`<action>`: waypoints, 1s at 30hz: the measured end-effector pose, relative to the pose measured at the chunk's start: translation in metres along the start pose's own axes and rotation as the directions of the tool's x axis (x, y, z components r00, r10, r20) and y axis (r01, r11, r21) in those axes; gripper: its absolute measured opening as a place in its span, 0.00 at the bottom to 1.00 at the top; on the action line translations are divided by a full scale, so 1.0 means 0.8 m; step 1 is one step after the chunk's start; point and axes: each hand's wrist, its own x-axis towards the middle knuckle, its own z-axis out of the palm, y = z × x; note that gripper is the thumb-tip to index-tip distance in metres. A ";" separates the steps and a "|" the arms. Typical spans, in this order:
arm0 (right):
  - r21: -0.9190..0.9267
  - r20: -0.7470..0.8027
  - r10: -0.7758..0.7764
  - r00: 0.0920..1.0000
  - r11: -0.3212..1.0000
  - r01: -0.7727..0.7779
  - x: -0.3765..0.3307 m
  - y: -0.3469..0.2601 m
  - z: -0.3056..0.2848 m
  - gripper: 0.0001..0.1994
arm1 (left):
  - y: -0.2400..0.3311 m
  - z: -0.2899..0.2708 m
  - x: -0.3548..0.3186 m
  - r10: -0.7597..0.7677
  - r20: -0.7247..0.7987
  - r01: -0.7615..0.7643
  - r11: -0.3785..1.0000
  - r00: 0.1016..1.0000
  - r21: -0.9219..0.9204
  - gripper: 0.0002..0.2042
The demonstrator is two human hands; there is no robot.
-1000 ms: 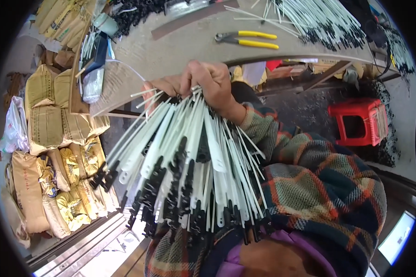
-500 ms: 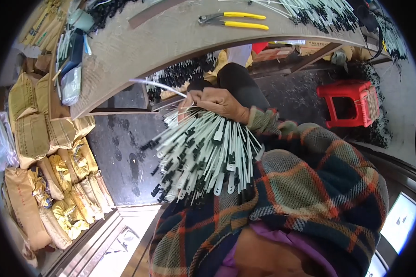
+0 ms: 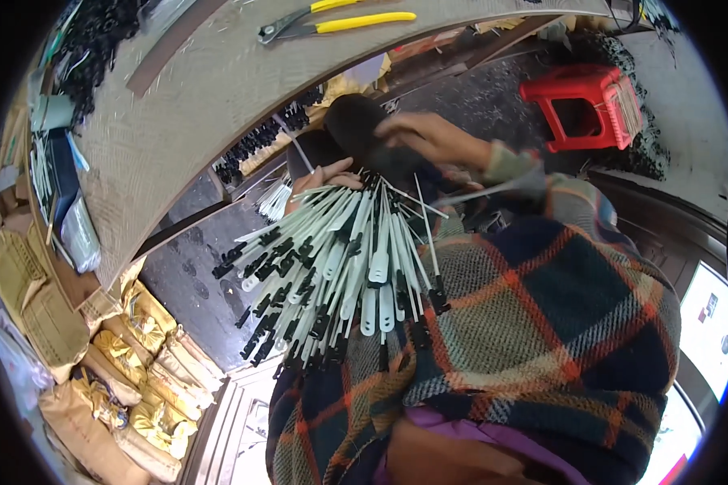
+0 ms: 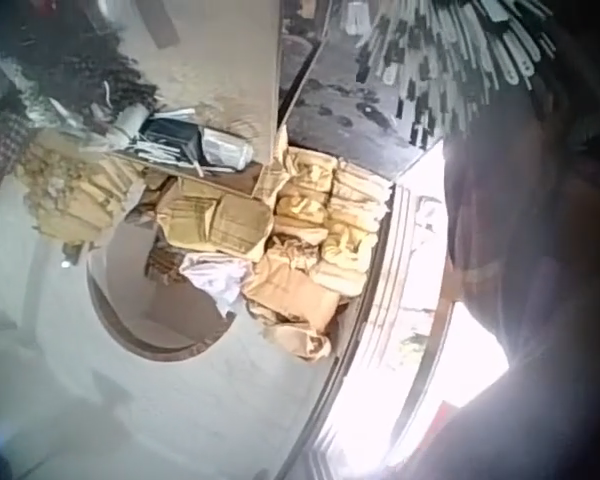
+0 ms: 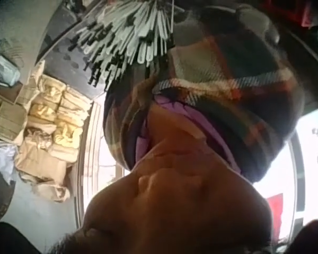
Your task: The recorder is assembling bundles of wires by attaching plastic components and crimping them using pliers at a workbench.
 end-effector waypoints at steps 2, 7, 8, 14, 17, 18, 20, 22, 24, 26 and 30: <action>-0.079 0.209 -0.036 0.977 0.995 0.054 -0.051 0.001 -0.016 0.28 | 0.007 0.009 0.006 0.007 -0.080 -0.007 1.000 0.997 0.001 0.25; 0.064 0.073 -0.167 0.983 0.985 0.162 -0.038 -0.061 0.048 0.40 | -0.001 -0.004 0.037 -0.054 0.161 0.105 0.940 0.985 -0.325 0.25; 0.125 0.036 -0.190 0.981 0.975 0.184 -0.019 -0.069 0.063 0.38 | -0.002 -0.005 0.032 -0.042 0.146 0.088 0.940 0.988 -0.331 0.25; 0.288 0.009 -0.087 0.996 0.954 0.081 0.060 -0.063 0.114 0.25 | -0.001 0.004 0.012 -0.073 -0.160 0.030 0.967 0.984 -0.254 0.25; 0.690 0.000 -0.065 0.998 0.722 0.047 0.045 -0.063 0.107 0.24 | 0.005 0.012 0.004 -0.085 -0.228 0.039 0.979 0.970 -0.198 0.25; 0.853 0.037 0.003 0.999 0.521 -0.033 0.043 -0.061 0.107 0.26 | 0.008 0.011 0.001 -0.093 -0.239 0.049 0.982 0.966 -0.181 0.25; 0.904 -0.001 0.164 0.986 0.421 -0.069 0.036 -0.061 0.093 0.28 | 0.014 0.009 -0.005 -0.115 -0.257 0.078 0.986 0.959 -0.149 0.25; 0.724 -0.193 0.171 0.966 0.690 0.022 0.024 -0.054 0.082 0.26 | 0.018 0.008 -0.005 -0.143 -0.272 0.114 0.986 0.952 -0.122 0.26; 0.355 -0.353 -0.077 0.932 0.911 0.210 0.010 -0.065 0.065 0.24 | 0.014 -0.008 -0.006 -0.117 -0.125 0.091 0.975 0.985 -0.200 0.26; 0.195 -0.504 -0.240 0.830 0.904 0.379 0.001 -0.081 0.047 0.19 | 0.012 -0.014 0.001 -0.110 0.026 0.113 0.939 0.994 -0.324 0.26; -0.175 -0.675 -0.408 0.616 0.898 0.403 0.036 -0.111 -0.012 0.14 | -0.023 -0.056 0.020 0.012 0.131 0.034 0.938 0.991 -0.346 0.27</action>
